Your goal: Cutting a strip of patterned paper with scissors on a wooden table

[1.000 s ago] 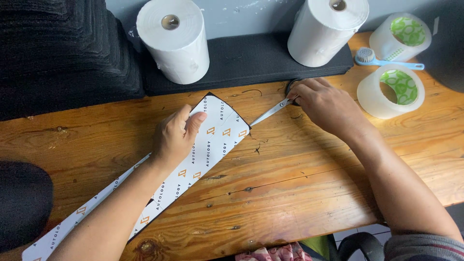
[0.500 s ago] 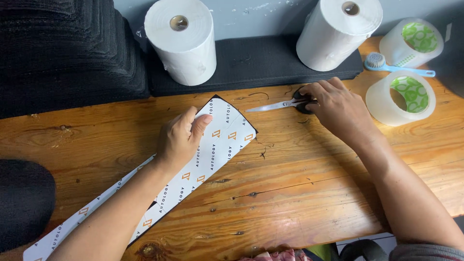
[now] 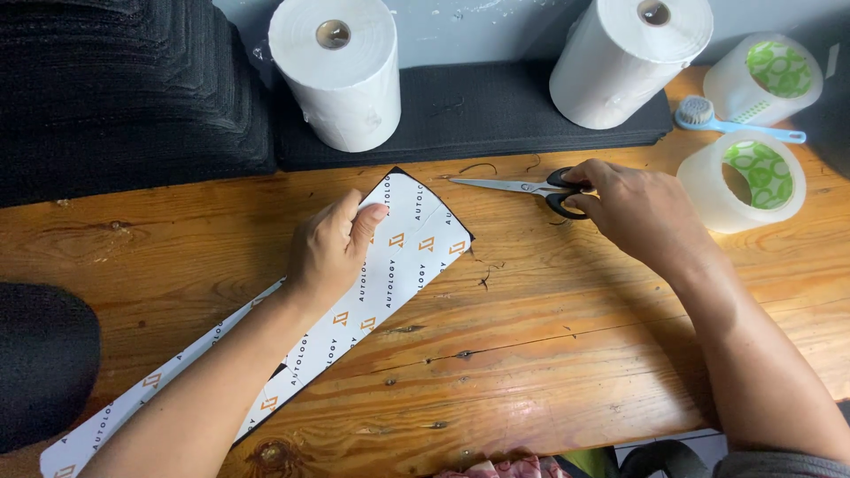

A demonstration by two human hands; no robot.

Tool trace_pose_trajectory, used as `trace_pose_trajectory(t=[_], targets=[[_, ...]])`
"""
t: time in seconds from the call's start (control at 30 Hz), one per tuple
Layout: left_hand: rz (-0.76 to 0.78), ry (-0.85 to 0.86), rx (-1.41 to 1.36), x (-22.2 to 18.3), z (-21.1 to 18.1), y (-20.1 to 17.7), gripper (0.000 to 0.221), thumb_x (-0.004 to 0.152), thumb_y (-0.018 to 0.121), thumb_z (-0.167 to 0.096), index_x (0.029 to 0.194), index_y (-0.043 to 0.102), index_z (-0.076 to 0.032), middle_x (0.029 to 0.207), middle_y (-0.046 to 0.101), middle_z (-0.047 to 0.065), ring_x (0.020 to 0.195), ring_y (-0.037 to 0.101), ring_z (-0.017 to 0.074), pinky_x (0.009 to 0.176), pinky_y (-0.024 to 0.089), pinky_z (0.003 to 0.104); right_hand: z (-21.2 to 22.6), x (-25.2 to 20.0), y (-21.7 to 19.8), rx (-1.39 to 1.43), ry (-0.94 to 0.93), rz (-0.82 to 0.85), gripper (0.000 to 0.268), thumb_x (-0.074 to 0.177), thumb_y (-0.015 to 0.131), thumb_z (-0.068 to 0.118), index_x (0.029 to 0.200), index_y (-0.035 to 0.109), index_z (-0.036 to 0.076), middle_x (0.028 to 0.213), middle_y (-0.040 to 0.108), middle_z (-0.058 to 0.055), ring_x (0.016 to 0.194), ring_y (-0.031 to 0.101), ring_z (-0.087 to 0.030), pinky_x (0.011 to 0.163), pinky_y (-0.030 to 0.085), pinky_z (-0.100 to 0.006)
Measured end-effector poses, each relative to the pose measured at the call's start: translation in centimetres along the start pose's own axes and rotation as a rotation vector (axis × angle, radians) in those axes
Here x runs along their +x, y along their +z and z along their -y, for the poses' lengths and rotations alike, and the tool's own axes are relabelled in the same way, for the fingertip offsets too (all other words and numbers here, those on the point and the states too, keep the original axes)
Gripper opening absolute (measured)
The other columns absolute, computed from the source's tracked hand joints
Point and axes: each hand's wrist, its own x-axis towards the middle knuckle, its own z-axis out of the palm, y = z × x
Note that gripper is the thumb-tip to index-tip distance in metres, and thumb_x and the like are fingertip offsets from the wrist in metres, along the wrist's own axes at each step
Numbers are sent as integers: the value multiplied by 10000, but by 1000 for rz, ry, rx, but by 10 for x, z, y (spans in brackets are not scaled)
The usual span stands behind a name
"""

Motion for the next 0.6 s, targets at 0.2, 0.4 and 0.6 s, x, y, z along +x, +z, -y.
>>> trace_pose_trajectory(t=[0.2, 0.4, 0.6], targets=[[-13, -33, 28, 0, 8, -1, 425, 1110, 488, -366, 794, 416, -91, 638, 501, 127, 593, 519, 362, 553, 340, 487, 3, -1, 0, 40, -71, 58, 373, 913, 630, 401, 1235, 655, 214, 1185, 690, -45, 933, 695, -372, 743, 531, -531], [-66, -42, -103, 6, 5, -8, 426, 1092, 613, -350, 769, 507, -94, 604, 527, 177, 574, 610, 387, 526, 490, 409, 44, -10, -43, 271, 30, 389, 422, 892, 687, 439, 1208, 620, 167, 1071, 738, -52, 994, 760, -263, 908, 581, -473], [-88, -54, -134, 7, 3, -9, 429, 1095, 613, -339, 761, 512, -90, 590, 521, 178, 563, 600, 399, 532, 490, 416, 60, -17, -59, 244, -93, 533, 544, 818, 657, 640, 1183, 587, 241, 883, 772, -75, 954, 757, -354, 910, 577, -507]])
